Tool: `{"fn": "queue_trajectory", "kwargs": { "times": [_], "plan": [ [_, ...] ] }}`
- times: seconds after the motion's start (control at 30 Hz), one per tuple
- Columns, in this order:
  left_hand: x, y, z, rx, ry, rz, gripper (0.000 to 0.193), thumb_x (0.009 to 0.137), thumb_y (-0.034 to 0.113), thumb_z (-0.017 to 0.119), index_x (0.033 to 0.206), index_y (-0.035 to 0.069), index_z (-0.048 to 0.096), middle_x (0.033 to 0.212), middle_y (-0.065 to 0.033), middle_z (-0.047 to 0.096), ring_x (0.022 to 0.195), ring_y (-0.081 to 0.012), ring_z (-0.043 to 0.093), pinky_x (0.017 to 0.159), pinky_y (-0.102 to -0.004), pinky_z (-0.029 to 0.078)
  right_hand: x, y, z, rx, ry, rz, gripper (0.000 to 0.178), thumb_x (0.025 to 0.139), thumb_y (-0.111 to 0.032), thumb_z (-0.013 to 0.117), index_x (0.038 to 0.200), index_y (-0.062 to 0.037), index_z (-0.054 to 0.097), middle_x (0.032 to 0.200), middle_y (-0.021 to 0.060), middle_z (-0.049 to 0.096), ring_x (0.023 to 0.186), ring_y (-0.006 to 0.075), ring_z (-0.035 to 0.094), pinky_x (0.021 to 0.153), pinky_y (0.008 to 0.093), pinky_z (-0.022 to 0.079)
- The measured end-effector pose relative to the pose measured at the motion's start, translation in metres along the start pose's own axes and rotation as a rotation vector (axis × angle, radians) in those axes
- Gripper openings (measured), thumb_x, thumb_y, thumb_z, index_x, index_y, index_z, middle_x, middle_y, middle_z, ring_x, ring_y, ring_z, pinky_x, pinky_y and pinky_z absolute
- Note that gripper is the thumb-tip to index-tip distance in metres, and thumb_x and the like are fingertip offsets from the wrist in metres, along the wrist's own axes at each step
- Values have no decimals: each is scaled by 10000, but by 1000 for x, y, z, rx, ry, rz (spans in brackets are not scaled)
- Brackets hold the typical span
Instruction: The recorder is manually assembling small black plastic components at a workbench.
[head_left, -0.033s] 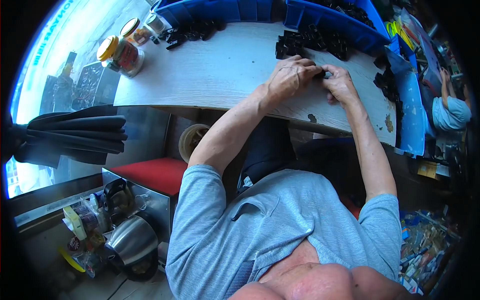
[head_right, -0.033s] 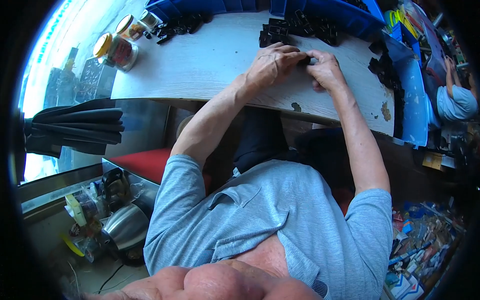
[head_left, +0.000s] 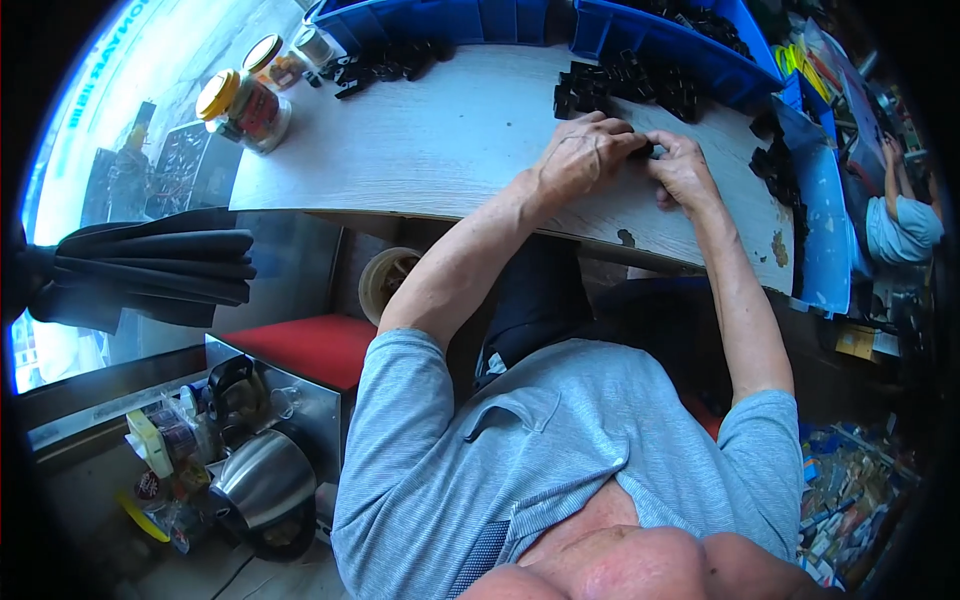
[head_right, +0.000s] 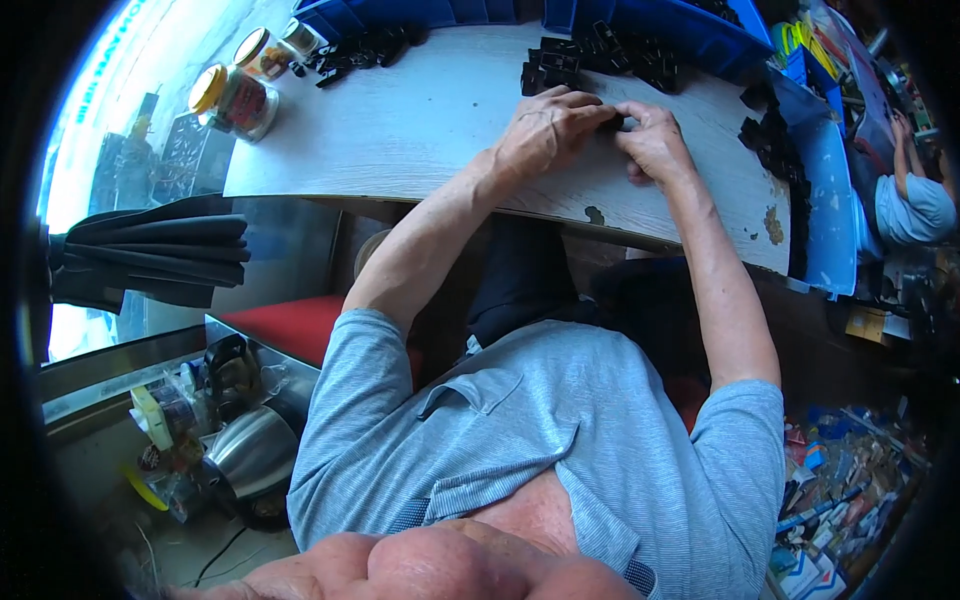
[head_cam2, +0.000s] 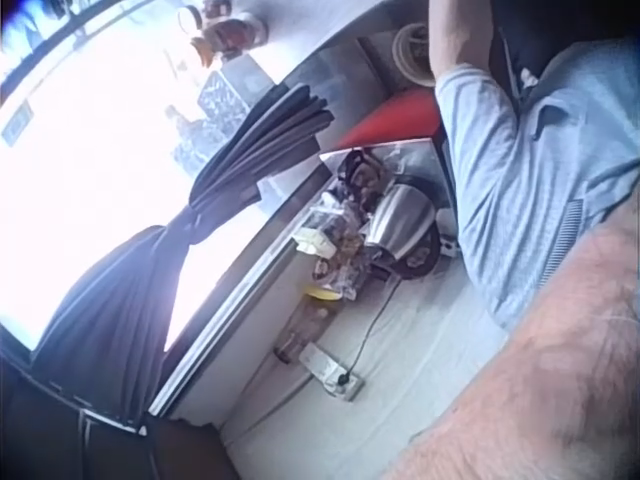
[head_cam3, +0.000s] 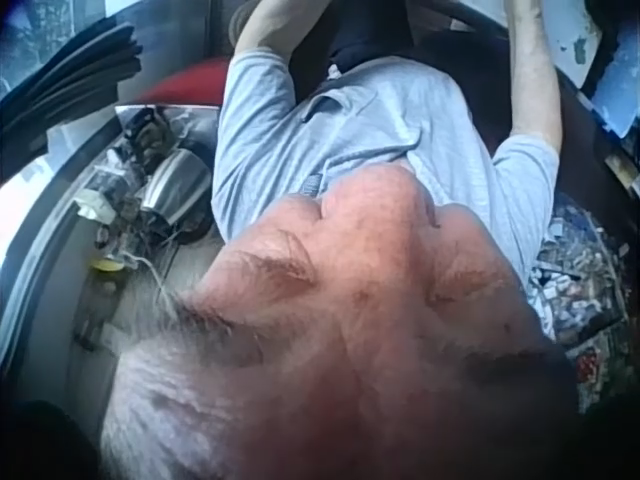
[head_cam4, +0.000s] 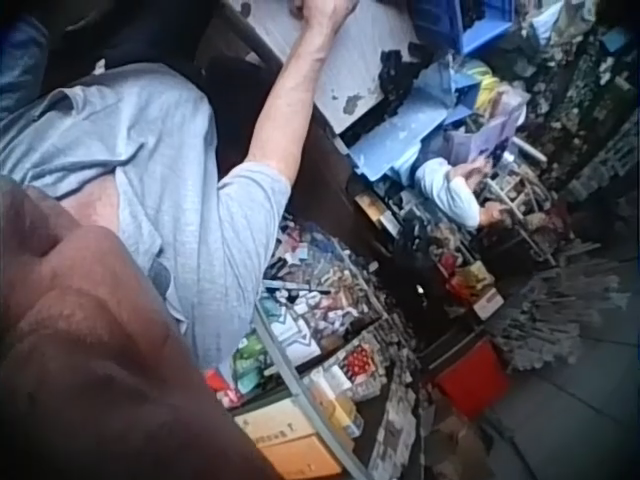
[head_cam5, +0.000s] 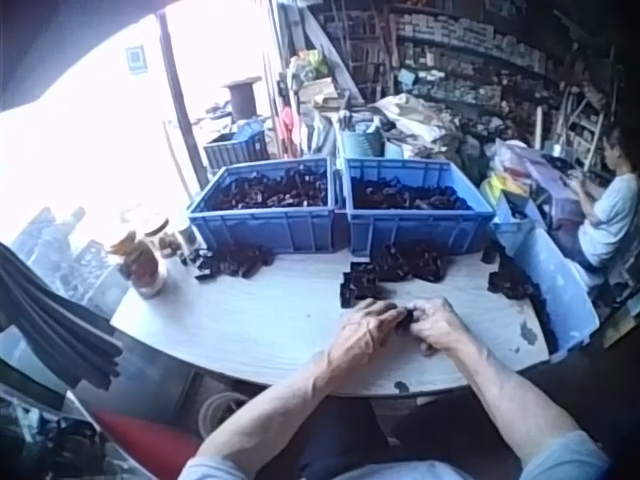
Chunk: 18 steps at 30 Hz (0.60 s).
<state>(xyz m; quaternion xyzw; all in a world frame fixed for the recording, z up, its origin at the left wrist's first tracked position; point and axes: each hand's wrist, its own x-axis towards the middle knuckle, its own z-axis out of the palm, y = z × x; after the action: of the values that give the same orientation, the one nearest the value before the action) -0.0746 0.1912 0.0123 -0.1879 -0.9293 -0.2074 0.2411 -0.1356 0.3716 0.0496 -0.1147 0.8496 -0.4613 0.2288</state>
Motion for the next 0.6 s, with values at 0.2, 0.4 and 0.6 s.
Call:
{"fn": "queue_trajectory", "kwargs": {
  "times": [0.2,0.4,0.6],
  "plan": [
    [-8,7,-2,33,-28,-22,368,928,118,684,1292,172,697,1287,-78,683,1151,-290,641,986,-381,532,-3,-2,0,-6,-21,5,378,866,-57,646,1239,-106,678,597,-22,533,446,85,492,410,272,427],
    [-17,18,-4,76,-75,-122,402,987,123,609,1381,201,634,1362,-62,649,1217,-297,594,1001,-429,498,-1,0,1,20,-27,-12,373,851,-86,669,1223,-65,657,569,-49,522,415,73,460,380,249,358],
    [-19,18,-6,59,-96,-128,384,963,107,625,1337,187,654,1347,-70,649,1192,-312,601,977,-428,510,-1,0,1,1,-33,-18,341,843,-98,702,1180,-55,670,556,-48,523,407,72,460,382,248,352]
  ]
}}
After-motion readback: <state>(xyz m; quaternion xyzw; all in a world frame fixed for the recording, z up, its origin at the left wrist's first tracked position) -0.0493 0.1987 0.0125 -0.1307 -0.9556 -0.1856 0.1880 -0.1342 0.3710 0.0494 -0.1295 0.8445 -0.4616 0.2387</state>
